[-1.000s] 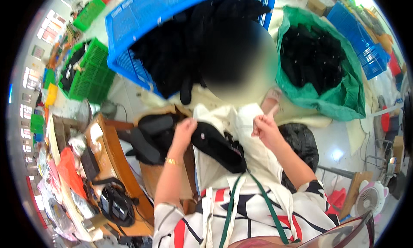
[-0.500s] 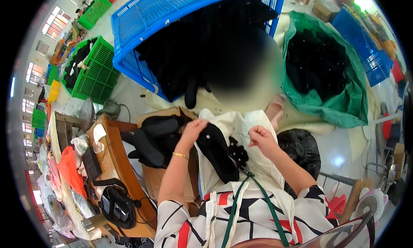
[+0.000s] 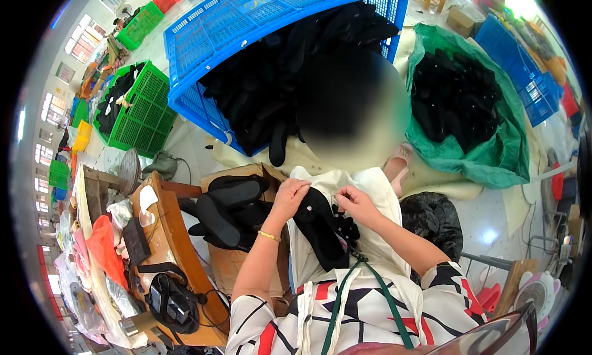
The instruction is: The person sits on the floor and sews a black shoe using a needle and thread. They repeatedly insert the needle into the shoe's sole and pull the thread through to stitch the material. The person handles the shoe and thread by hand throughout the process.
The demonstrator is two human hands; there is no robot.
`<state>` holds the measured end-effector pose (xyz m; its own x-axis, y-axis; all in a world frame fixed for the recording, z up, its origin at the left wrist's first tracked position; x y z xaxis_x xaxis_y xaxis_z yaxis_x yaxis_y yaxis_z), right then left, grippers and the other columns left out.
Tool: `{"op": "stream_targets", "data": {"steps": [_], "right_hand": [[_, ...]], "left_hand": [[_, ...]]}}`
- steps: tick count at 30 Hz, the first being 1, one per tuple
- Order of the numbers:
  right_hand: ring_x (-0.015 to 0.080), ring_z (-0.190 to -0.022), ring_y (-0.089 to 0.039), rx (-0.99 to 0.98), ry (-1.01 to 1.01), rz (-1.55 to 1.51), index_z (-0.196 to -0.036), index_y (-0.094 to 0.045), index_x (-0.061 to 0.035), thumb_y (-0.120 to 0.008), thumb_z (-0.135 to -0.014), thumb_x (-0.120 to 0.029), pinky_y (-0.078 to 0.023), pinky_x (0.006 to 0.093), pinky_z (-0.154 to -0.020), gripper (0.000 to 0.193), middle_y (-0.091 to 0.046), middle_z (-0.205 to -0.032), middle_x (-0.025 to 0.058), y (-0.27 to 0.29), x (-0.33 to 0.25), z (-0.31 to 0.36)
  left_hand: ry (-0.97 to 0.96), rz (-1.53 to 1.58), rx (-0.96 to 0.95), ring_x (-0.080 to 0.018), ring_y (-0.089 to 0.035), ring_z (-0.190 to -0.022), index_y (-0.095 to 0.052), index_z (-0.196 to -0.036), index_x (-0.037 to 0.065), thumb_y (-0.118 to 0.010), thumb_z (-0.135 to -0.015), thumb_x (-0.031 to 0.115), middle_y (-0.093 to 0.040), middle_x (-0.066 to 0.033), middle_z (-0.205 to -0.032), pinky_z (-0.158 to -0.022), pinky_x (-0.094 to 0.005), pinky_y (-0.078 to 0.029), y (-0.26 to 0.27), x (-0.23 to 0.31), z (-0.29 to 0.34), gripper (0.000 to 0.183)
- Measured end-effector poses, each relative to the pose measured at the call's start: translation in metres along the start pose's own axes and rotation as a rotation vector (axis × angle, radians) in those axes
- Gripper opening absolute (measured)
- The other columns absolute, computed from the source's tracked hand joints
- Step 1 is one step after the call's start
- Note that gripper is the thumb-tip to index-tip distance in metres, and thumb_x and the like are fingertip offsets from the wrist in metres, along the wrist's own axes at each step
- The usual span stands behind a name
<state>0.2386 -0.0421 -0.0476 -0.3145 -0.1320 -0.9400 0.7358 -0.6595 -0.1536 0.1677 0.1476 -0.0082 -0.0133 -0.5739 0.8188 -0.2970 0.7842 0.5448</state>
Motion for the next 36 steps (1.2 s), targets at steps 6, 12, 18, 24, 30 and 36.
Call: {"op": "stream_targets", "data": {"steps": [6, 12, 18, 24, 30, 36], "right_hand": [[0.0086, -0.070, -0.058, 0.001, 0.029, 0.131, -0.097, -0.059, -0.0030, -0.057, -0.097, -0.020, -0.049, 0.0257, -0.065, 0.017, -0.060, -0.079, 0.0003, -0.001, -0.004, -0.006], [0.0094, -0.075, -0.058, -0.016, -0.026, 0.058, -0.104, -0.061, -0.0010, -0.060, -0.096, -0.024, -0.050, 0.0268, -0.068, 0.024, -0.062, -0.082, 0.0016, -0.007, 0.011, -0.016], [0.0079, -0.075, -0.053, -0.068, 0.027, 0.428, -0.108, -0.062, 0.0004, -0.064, -0.096, -0.023, -0.047, 0.0258, -0.068, 0.026, -0.059, -0.085, -0.0004, -0.039, -0.026, -0.020], [0.0219, -0.068, -0.056, -0.047, 0.207, 0.313, -0.095, -0.064, 0.0002, -0.071, -0.087, -0.025, -0.047, 0.0356, -0.065, 0.027, -0.059, -0.075, 0.0110, -0.046, -0.029, -0.016], [0.0366, -0.072, -0.060, -0.149, 0.234, 0.740, -0.077, -0.055, -0.0004, -0.071, -0.085, -0.024, -0.046, 0.0447, -0.065, 0.029, -0.060, -0.076, 0.0168, -0.050, -0.038, -0.007], [0.0325, -0.075, -0.063, -0.085, 0.504, 1.146, -0.077, -0.061, -0.0047, -0.066, -0.084, -0.017, -0.052, 0.0437, -0.063, 0.015, -0.062, -0.075, 0.0120, -0.044, -0.063, 0.001]], "left_hand": [[0.303, -0.308, 0.252, -0.0344, -0.063, -0.077, -0.065, -0.091, 0.003, -0.055, -0.096, 0.034, -0.064, -0.0144, -0.079, -0.068, -0.0428, -0.049, 0.037, -0.003, 0.020, 0.034], [0.721, -0.047, -0.059, -0.0262, -0.066, -0.062, -0.065, -0.075, -0.001, -0.044, -0.095, 0.065, -0.064, -0.0124, -0.063, -0.062, -0.0360, -0.050, 0.026, -0.003, 0.049, 0.072], [0.760, 0.168, -0.158, -0.0127, -0.057, -0.057, -0.065, -0.079, -0.002, -0.080, -0.080, 0.031, -0.062, -0.0057, -0.064, -0.058, -0.0263, -0.046, 0.009, 0.003, 0.047, 0.036], [0.369, 0.106, -0.051, -0.0037, -0.046, -0.067, -0.062, -0.088, 0.005, -0.077, -0.083, 0.012, -0.056, 0.0044, -0.074, -0.060, -0.0209, -0.041, 0.014, 0.028, 0.035, 0.018], [0.452, 0.216, -0.023, -0.0074, -0.049, -0.065, -0.062, -0.090, 0.002, -0.073, -0.088, 0.016, -0.058, 0.0011, -0.073, -0.060, -0.0238, -0.043, 0.011, 0.005, 0.039, 0.017], [0.531, 0.251, 0.026, -0.0089, -0.048, -0.063, -0.064, -0.088, 0.001, -0.068, -0.093, 0.022, -0.059, -0.0017, -0.067, -0.059, -0.0256, -0.043, 0.007, -0.012, 0.044, 0.021]]}}
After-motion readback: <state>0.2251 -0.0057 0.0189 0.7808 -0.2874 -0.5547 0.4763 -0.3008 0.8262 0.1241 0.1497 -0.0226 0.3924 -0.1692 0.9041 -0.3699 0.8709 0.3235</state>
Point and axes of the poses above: each hand's wrist, its own z-axis away from the middle knuckle, its own y-axis out of the back of the hand, x = y × z, the point moved 8 cm from there along -z, towards the middle knuckle
